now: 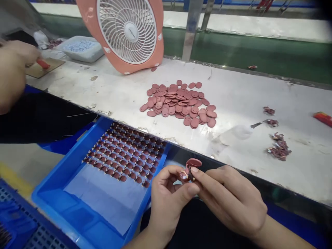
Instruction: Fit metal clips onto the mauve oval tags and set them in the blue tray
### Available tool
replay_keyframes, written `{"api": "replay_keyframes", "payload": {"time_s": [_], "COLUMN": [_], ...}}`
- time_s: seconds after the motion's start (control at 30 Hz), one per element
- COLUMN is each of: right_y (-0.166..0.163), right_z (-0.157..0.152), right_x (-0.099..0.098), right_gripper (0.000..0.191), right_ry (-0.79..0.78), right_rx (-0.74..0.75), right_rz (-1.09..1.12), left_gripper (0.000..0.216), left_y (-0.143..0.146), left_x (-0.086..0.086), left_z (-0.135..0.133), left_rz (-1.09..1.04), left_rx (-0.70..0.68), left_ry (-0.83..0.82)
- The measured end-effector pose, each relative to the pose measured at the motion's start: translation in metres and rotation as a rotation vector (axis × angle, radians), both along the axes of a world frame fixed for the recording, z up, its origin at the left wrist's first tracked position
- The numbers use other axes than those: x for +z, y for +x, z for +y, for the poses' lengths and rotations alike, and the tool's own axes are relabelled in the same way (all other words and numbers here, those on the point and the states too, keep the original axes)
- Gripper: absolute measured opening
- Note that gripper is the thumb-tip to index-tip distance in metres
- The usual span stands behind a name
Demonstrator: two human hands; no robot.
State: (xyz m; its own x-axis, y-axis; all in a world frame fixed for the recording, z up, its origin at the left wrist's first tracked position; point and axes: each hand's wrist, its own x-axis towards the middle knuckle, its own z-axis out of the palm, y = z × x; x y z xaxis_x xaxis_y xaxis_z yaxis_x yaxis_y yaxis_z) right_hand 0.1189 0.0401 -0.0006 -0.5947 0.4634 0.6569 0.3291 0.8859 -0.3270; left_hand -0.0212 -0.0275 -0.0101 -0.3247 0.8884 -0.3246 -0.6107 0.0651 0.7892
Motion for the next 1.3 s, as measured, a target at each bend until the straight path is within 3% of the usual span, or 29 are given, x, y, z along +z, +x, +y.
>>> {"api": "replay_keyframes", "payload": {"time_s": [0.2,0.27,0.33,0.5,0.63,0.8,1.03,1.3], "right_y": [-0.016,-0.016,-0.012,0.007,0.016,0.018,0.025,0.030], "right_z": [-0.005,-0.010,-0.015,-0.015,-0.011,-0.012,-0.009,-0.002], "right_x": [-0.009,-0.009,-0.006,-0.007,-0.019,-0.024,-0.024,-0.024], "right_gripper": [0.032,0.026,0.016,0.016,0.020,0.023,0.025,0.026], "right_ry": [-0.002,0.023,0.045,-0.030,-0.046,-0.054,-0.054,-0.018], "right_rx": [0.085,0.143,0.193,0.220,0.154,0.115,0.090,0.055], "right_rz": [-0.016,-0.009,-0.001,-0.137,-0.075,-0.058,-0.062,-0.088], "left_gripper": [0.023,0.029,0.035,0.037,0.023,0.027,0.035,0.035], "left_y": [-0.008,-0.020,-0.040,-0.115,-0.153,-0.160,-0.164,-0.165], "left_x": [-0.003,-0.010,-0.023,-0.074,-0.105,-0.125,-0.136,-0.143], "left_z": [-0.004,-0.012,-0.027,-0.080,-0.107,-0.107,-0.100,-0.101], "left_rz": [0.044,0.177,0.421,0.793,1.013,1.122,1.176,1.212], "left_rx": [0.080,0.112,0.168,0.262,0.093,-0.127,-0.238,-0.259], "left_ry": [-0.140,-0.246,-0.394,-0.704,-0.931,-1.070,-1.156,-1.118]}}
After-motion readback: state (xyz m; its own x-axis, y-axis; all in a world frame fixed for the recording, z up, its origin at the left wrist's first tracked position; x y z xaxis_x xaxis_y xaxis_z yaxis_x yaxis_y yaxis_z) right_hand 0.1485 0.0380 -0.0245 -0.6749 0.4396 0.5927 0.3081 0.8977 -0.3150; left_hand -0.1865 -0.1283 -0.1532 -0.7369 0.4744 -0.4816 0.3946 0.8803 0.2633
